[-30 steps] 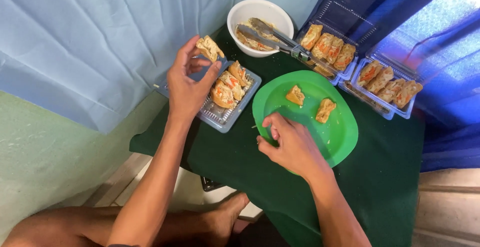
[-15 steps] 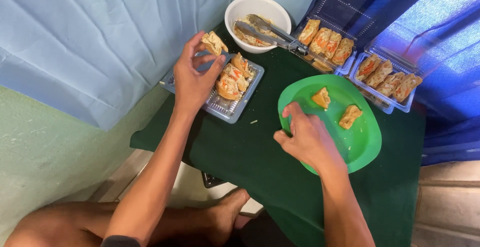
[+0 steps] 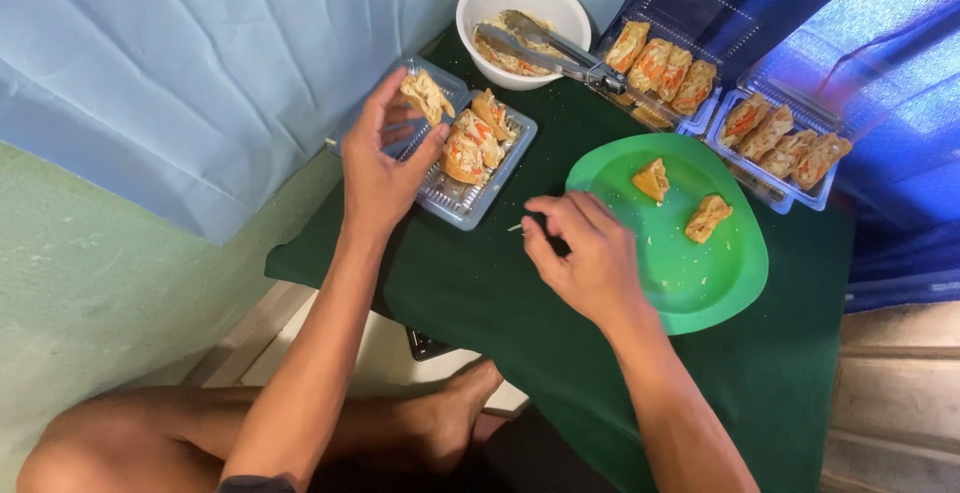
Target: Stuffing fried tofu puffs with a vegetable mixture using tongs and hands, then arranging them in plastic containers.
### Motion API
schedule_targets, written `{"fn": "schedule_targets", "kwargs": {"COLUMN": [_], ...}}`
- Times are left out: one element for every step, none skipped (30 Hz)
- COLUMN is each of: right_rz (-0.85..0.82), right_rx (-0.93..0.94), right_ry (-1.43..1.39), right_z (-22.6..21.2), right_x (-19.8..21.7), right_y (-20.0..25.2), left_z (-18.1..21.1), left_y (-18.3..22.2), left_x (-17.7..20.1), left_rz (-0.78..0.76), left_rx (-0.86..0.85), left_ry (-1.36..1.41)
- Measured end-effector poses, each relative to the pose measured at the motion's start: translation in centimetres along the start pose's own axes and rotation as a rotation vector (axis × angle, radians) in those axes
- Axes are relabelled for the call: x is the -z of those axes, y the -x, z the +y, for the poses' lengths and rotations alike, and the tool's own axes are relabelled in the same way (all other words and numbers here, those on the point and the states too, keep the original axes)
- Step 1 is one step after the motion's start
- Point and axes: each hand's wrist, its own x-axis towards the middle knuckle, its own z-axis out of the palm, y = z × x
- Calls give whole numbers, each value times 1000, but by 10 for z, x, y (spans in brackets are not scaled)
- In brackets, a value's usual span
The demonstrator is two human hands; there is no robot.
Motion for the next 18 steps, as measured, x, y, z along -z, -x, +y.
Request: {"fn": "schedule_targets", "kwargs": {"right_rz": [4,7,10,13,3,-7,-6,-25,-41,-37,-28,-20,-17,15,41,37,74,111], "right_rx": [0,40,83,87,148,208,208,245,280,279,267,255,256,232,205,204,172,141], "right_ry": [2,-19,-42,-42,-24,-7,-8,11,32,34,24,14,14,-11,-37,-37,-79,-122], "right_z": [-5,-10,-14,-15,-16,-16,-17,-17,-18,-17,-17,-15,-17,-19,-22,-23,-23,-23], "right_x": [-2,-3,-6,-11,-17,-22,-27,-32,-38,-42,-47,-51,-49,-48,-46,-45,-44,-44], "right_y": [-4,-7,-12,-15,-17,-19,-20,-21,-23,-21,-19,-17,-17,-18,-17,-15,-15,-15], "left_z": [1,1,2,1,0,0,-3,-5,-8,-7,-6,-6,-2,1,4,6,7,9], "left_y": [1,2,3,3,4,5,5,5,4,5,5,5,4,3,5,5,4,4], "left_x": [1,3,5,3,2,0,0,0,-1,-1,0,-1,0,0,0,1,1,1], "left_rz": [-1,-21,-37,-35,-24,-12,-12,-22,-34,-37,-39,-41,-41,-36,-29,-29,-23,-17], "left_rx": [-4,1,4,0,5,10,9,-12,-37,-41,-41,-42,-45,-83,-114,-110,-174,-237], "left_ry": [2,2,1,1,6,11,11,-25,-59,-58,-56,-54,-54,-23,9,10,-17,-45]}}
